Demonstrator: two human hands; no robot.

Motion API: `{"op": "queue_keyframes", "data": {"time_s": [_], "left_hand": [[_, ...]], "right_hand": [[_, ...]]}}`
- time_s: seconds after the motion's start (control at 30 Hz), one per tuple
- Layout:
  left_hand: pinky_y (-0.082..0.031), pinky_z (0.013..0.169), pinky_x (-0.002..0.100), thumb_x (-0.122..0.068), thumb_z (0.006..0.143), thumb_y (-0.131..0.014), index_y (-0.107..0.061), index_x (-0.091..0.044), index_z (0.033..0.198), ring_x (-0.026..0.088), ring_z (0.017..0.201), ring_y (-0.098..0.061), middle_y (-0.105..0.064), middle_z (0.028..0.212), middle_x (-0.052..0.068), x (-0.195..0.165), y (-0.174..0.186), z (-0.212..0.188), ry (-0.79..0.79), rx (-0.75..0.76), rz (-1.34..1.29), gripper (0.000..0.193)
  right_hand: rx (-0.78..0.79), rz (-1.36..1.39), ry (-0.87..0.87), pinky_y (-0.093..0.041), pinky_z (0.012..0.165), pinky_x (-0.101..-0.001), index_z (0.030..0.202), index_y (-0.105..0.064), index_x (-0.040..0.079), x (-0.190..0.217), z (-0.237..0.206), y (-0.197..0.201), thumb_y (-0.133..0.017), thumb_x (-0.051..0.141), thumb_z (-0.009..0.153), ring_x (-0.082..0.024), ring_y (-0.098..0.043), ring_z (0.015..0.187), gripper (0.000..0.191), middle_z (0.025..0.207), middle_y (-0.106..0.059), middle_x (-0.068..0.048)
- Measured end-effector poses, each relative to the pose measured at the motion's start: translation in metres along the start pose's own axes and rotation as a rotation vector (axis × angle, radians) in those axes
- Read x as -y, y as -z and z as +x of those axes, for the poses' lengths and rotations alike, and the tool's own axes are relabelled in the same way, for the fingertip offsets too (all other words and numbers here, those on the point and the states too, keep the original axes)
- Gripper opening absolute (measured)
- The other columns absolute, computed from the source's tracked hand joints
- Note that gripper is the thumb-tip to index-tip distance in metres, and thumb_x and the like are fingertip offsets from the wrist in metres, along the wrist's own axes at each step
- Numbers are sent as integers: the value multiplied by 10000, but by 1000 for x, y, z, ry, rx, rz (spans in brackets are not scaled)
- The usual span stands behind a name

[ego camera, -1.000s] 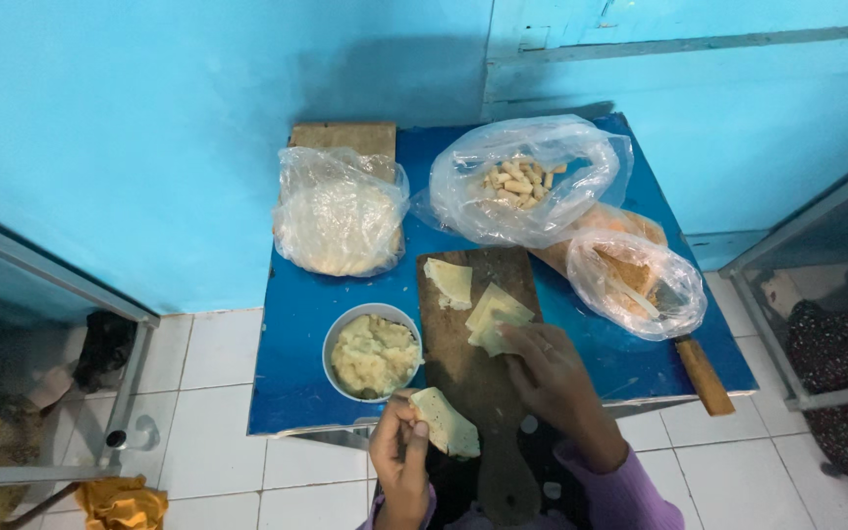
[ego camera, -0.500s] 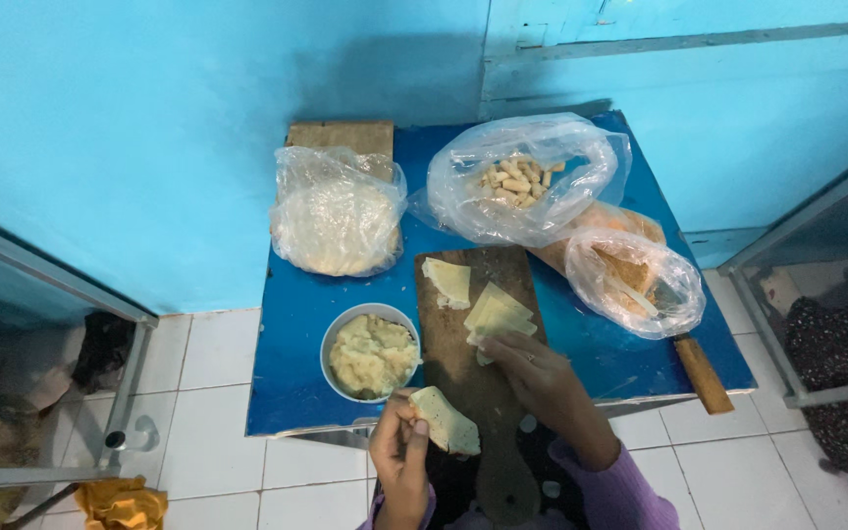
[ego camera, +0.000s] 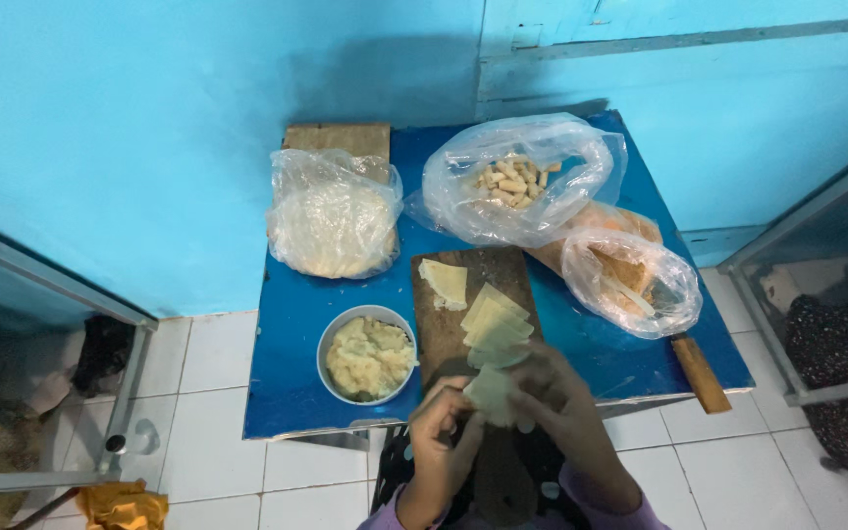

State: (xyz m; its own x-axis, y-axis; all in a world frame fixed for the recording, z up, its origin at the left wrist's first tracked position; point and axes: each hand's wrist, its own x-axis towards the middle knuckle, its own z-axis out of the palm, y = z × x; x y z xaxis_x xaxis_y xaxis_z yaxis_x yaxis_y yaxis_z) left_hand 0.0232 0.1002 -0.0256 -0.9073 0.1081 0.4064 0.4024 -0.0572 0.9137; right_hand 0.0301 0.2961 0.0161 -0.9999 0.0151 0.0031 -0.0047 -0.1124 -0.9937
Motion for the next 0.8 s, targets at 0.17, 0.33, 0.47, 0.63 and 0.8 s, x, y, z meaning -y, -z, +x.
{"op": "queue_keyframes", "data": {"time_s": [0.17, 0.33, 0.47, 0.63, 0.8], "left_hand": [[-497, 631, 233, 67, 762, -785, -564, -11, 1047, 83, 726, -623, -706, 933, 59, -12, -11, 27, 108, -112, 5, 369], [-559, 670, 365, 9, 875, -741, -642, -1, 1052, 268, 789, -692, -684, 935, 135, -22, -16, 43, -46, -43, 394, 203], [-516, 789, 463, 6, 841, -715, -639, 33, 1063, 412, 935, -610, -622, 1043, 208, -33, -18, 43, -214, -54, 629, 237], [-503, 832, 461, -12, 807, -728, -649, 37, 1079, 402, 979, -588, -623, 1094, 198, -40, -14, 43, -213, -16, 631, 287], [-498, 829, 454, -15, 804, -750, -634, 24, 1010, 399, 970, -582, -624, 1103, 194, -46, -11, 38, -235, 2, 606, 240]], "right_hand": [[-158, -185, -19, -616, 611, -275, 1438, -461, 134, 8, 16, 2, -745, 16, 816, -150, -743, 804, 694, 968, -748, -132], [-257, -800, 272, -569, 635, -305, 1389, -532, 105, 18, 27, -7, -790, 72, 803, -206, -721, 711, 642, 1057, -745, -99], [-237, -1108, 481, -538, 789, -430, 1307, -565, 69, 34, 33, -13, -801, 87, 740, -372, -655, 944, 615, 1063, -681, -162], [2, -1009, 748, -553, 870, -430, 1282, -574, 74, 53, 59, -27, -736, 92, 840, -365, -669, 1054, 471, 1159, -690, -170], [157, -1046, 653, -519, 842, -486, 1312, -552, 13, 49, 110, -44, -705, 79, 836, -426, -644, 1000, 504, 1082, -666, -240]]}}
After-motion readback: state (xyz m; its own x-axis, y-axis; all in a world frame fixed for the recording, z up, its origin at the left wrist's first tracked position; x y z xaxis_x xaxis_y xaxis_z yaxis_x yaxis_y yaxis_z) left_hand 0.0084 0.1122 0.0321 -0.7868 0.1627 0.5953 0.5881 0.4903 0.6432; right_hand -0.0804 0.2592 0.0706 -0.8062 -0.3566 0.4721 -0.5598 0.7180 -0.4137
